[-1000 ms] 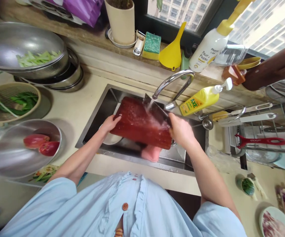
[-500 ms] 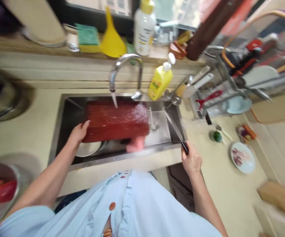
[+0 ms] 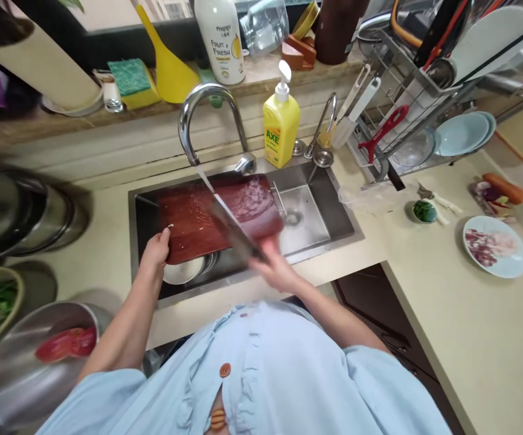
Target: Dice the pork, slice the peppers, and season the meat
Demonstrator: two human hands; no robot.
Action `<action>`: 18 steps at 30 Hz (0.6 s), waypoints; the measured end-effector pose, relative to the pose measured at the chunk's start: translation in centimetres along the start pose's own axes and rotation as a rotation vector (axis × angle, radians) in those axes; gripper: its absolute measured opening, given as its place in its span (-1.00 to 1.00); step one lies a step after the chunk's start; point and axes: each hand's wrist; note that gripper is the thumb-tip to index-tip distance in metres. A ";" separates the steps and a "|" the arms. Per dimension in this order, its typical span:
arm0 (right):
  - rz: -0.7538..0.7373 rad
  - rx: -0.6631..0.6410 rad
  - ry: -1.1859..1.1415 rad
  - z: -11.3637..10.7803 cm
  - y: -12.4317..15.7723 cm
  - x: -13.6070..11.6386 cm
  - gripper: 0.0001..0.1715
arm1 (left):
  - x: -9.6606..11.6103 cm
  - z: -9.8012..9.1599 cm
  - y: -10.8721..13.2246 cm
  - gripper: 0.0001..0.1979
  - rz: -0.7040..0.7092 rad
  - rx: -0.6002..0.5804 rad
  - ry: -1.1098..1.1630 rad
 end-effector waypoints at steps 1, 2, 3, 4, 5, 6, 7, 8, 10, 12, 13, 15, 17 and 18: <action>-0.019 -0.041 0.033 1.0 -1.8 -0.9 -0.81 | 0.4 -0.1 0.4 -0.39 0.000 0.015 -0.008; -0.030 -0.056 0.071 1.6 -3.4 -1.5 -0.84 | 0.7 -0.2 0.7 -0.39 0.003 0.024 -0.016; -0.031 -0.054 0.108 1.8 -4.5 -1.8 -0.86 | 0.9 -0.3 1.0 -0.38 0.009 0.029 -0.022; -0.027 -0.034 0.140 1.6 -5.3 -1.9 -0.87 | 1.0 -0.3 1.2 -0.37 0.017 0.031 -0.025; -0.020 0.004 0.173 1.0 -5.7 -1.6 -0.88 | 1.1 -0.3 1.3 -0.35 0.023 0.033 -0.024; -0.012 0.057 0.212 0.0 -5.7 -1.1 -0.89 | 1.0 -0.3 1.4 -0.33 0.030 0.032 -0.019; -0.004 0.119 0.258 -1.2 -5.5 -0.4 -0.89 | 0.9 -0.2 1.4 -0.32 0.035 0.029 -0.012; 0.004 0.193 0.323 -2.5 -4.9 0.4 -0.87 | 0.8 -0.1 1.4 -0.30 0.039 0.027 -0.003; 0.047 0.349 0.482 -5.1 -3.5 1.9 -0.82 | 0.5 0.2 1.5 -0.27 0.039 0.028 0.026; 0.097 0.448 0.616 -6.6 -2.0 2.8 -0.76 | 0.3 0.4 1.7 -0.23 0.038 0.030 0.076; 0.082 0.450 0.645 -6.8 -1.4 2.8 -0.75 | 0.3 0.5 1.9 -0.21 0.032 0.028 0.113; -0.024 0.350 0.610 -5.7 -1.2 2.1 -0.74 | 0.5 0.6 2.4 -0.17 0.004 0.005 0.208; -0.145 0.165 0.488 -3.0 -2.0 0.6 -0.76 | 0.9 0.6 2.8 -0.13 -0.042 -0.022 0.285; -0.178 0.071 0.421 -1.4 -2.7 -0.2 -0.78 | 1.0 0.5 3.1 -0.10 -0.060 -0.031 0.288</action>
Point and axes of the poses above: each hand's wrist, its own y-axis away from the middle knuckle, its own z-axis out of the palm, x = y × z, and after that the axes turned 3 degrees about -x, right-handed
